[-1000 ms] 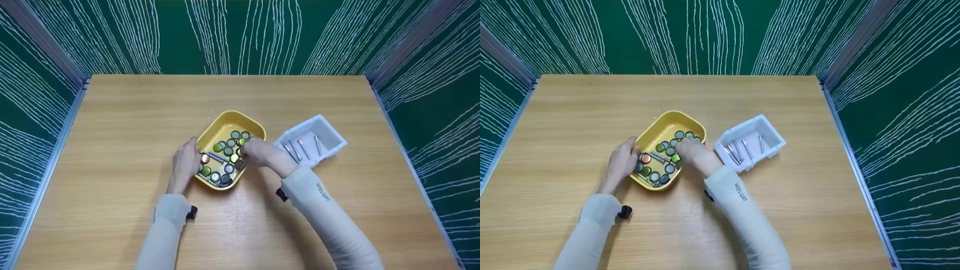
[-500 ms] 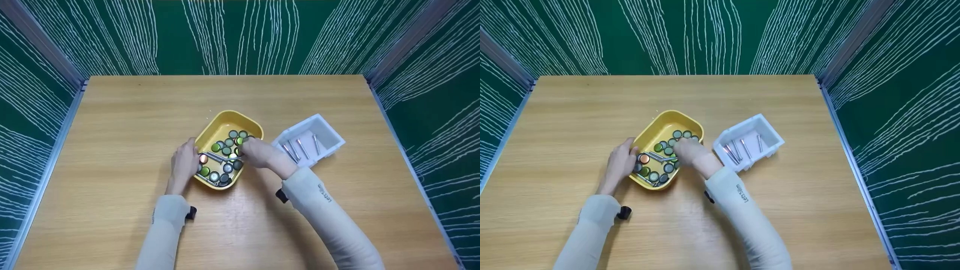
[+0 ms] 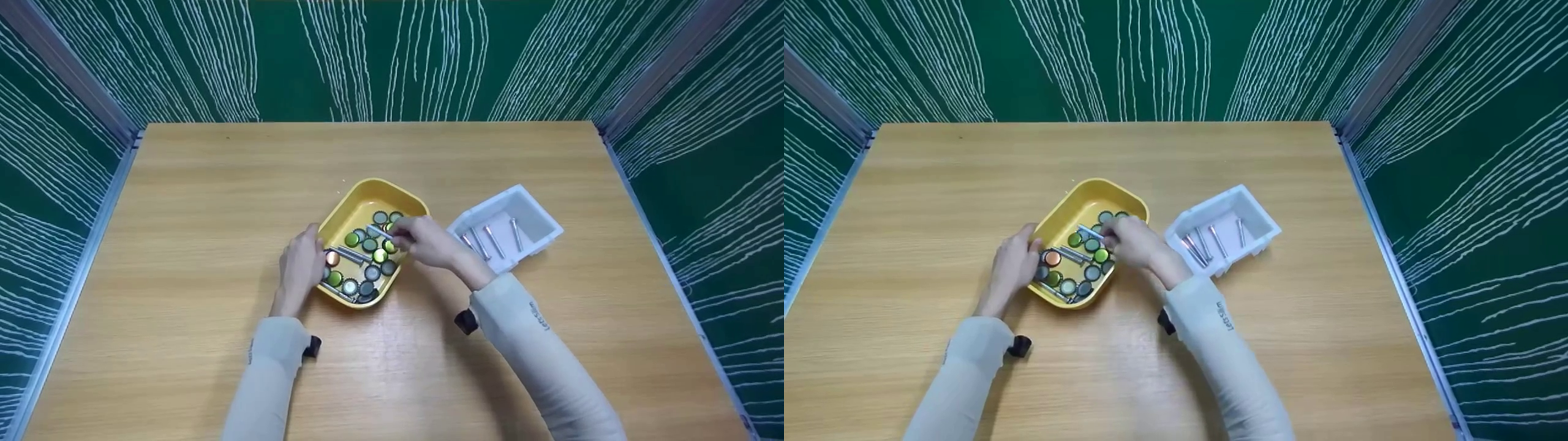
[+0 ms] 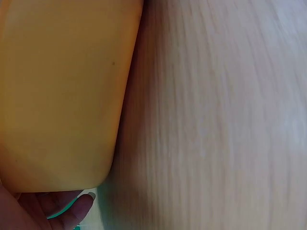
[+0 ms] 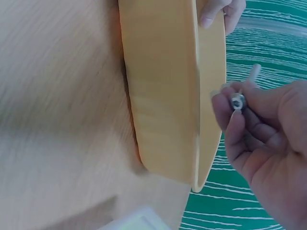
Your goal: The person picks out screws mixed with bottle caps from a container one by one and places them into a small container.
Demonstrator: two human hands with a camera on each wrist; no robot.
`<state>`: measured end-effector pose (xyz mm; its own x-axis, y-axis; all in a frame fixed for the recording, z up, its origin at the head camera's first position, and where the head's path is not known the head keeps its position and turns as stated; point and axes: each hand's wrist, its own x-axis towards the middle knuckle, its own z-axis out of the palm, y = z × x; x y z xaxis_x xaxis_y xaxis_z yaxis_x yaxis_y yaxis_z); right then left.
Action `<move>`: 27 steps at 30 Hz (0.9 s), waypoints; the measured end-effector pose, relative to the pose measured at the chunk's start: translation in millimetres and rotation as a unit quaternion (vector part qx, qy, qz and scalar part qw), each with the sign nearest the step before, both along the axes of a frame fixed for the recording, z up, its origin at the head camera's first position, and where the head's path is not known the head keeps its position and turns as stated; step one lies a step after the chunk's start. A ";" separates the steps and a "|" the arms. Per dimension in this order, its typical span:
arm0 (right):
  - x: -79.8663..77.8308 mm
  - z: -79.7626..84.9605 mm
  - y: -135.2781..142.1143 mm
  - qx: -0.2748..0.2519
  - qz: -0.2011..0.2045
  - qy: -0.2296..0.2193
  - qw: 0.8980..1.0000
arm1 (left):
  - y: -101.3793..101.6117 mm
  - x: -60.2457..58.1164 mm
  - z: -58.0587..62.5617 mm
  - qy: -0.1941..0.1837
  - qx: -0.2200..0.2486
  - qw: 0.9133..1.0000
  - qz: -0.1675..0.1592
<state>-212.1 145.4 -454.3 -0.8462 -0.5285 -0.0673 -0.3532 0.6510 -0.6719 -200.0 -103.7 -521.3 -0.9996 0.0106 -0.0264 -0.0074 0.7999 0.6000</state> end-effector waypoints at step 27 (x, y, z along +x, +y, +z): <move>-6.7 30.6 87.6 -0.203 -0.195 -0.050 0.958 | 0.1 0.1 -1.7 0.011 0.010 1.000 0.003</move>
